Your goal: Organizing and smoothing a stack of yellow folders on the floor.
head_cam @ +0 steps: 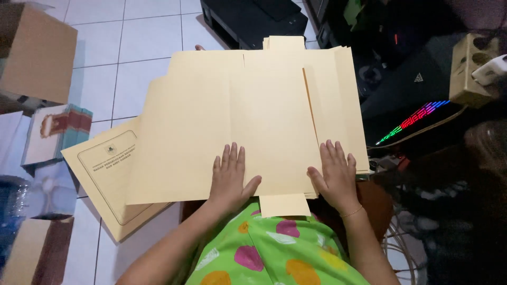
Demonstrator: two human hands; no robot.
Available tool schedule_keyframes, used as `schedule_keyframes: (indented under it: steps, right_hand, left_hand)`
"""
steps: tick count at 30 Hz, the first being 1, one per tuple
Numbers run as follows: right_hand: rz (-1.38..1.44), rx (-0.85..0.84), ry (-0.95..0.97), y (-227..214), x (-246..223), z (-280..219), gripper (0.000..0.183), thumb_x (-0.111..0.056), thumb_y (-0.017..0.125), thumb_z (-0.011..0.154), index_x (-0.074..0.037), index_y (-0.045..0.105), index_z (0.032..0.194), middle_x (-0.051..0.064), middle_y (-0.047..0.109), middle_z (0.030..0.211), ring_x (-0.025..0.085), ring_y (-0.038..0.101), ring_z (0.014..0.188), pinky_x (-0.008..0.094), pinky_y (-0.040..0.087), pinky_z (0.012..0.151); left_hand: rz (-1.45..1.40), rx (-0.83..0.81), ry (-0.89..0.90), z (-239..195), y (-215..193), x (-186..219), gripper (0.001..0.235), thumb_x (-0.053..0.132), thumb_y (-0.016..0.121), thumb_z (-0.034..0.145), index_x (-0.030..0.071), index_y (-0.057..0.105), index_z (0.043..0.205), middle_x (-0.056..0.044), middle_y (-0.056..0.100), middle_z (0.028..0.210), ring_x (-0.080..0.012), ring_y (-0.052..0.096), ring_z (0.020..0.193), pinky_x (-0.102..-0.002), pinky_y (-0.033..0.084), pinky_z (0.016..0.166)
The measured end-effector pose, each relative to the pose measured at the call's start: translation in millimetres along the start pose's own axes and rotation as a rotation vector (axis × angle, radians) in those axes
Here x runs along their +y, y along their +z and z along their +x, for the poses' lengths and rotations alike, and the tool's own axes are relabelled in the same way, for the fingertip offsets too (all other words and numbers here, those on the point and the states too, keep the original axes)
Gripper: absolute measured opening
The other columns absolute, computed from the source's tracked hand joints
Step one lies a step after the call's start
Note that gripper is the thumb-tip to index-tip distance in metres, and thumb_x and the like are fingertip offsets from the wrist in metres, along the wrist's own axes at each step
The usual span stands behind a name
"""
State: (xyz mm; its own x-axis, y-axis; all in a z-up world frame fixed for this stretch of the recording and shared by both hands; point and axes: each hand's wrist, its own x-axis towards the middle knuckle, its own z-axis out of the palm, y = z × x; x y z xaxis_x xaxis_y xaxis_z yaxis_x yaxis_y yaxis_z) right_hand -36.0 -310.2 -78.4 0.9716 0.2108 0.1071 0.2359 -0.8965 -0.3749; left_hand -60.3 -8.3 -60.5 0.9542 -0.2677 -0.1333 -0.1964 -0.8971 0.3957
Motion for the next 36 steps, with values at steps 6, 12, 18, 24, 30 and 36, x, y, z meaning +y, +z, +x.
schedule_keyframes:
  steps: [6, 12, 18, 24, 30, 36]
  right_hand:
    - [0.094, -0.175, -0.143, -25.6, 4.5, -27.4, 0.076, -0.047, 0.061, 0.096, -0.012, 0.034, 0.158, 0.017, 0.032, 0.164, 0.037, 0.022, 0.153, 0.062, 0.013, 0.118]
    - [0.182, -0.184, -0.174, -36.7, -3.3, -38.9, 0.110, -0.034, 0.091, 0.061, -0.007, 0.038, 0.154, 0.016, 0.030, 0.166, 0.032, 0.018, 0.156, 0.052, 0.011, 0.121]
    - [0.136, -0.072, -0.098, -23.6, -24.1, -32.1, 0.085, -0.057, 0.059, 0.088, -0.003, 0.041, 0.151, 0.022, 0.036, 0.161, 0.037, 0.023, 0.154, 0.058, 0.010, 0.119]
    - [-0.035, -0.152, 0.087, -0.7, -49.5, 15.2, 0.092, -0.067, 0.041, 0.099, 0.000, 0.023, 0.160, 0.030, 0.028, 0.161, 0.045, 0.020, 0.154, 0.068, 0.015, 0.118]
    - [-0.209, -0.294, 0.001, 18.9, -112.8, 39.4, 0.081, -0.061, 0.023, 0.104, -0.006, 0.014, 0.162, 0.024, 0.010, 0.168, 0.039, -0.001, 0.157, 0.061, -0.005, 0.121]
    - [-0.351, -0.265, -0.375, 50.7, -130.0, 40.9, 0.079, -0.063, 0.017, 0.105, -0.010, 0.017, 0.163, 0.016, 0.021, 0.168, 0.032, 0.013, 0.157, 0.055, 0.007, 0.123]
  left_hand:
    - [0.058, 0.043, -0.153, 131.7, -35.0, -31.3, 0.093, 0.067, 0.032, 0.101, -0.002, 0.017, 0.161, -0.027, 0.011, 0.169, -0.0401, 0.004, 0.158, -0.057, 0.006, 0.125]
    - [0.086, 0.307, -0.313, 217.4, -39.2, -64.2, 0.090, 0.061, 0.041, 0.100, -0.005, 0.022, 0.158, -0.027, 0.016, 0.167, -0.0387, 0.005, 0.155, -0.053, 0.007, 0.123]
    - [0.076, 0.212, -0.256, 148.4, -15.3, -48.0, 0.091, 0.058, 0.040, 0.099, -0.007, 0.015, 0.158, -0.025, 0.009, 0.168, -0.0371, 0.001, 0.156, -0.052, 0.005, 0.123]
    - [-0.014, 0.112, -0.247, 91.2, -51.9, -14.4, 0.087, 0.062, 0.032, 0.102, -0.001, 0.021, 0.161, -0.023, 0.015, 0.170, -0.0362, 0.006, 0.159, -0.055, 0.005, 0.126]
    - [0.009, 0.103, -0.246, 89.3, -54.5, -13.5, 0.087, 0.062, 0.030, 0.101, -0.001, 0.022, 0.161, -0.023, 0.016, 0.170, -0.0362, 0.008, 0.159, -0.055, 0.007, 0.126]
    - [-0.032, 0.138, -0.213, 85.9, -54.2, -15.7, 0.085, 0.059, 0.032, 0.103, -0.004, 0.023, 0.160, -0.025, 0.017, 0.169, -0.0387, 0.010, 0.158, -0.057, 0.007, 0.125]
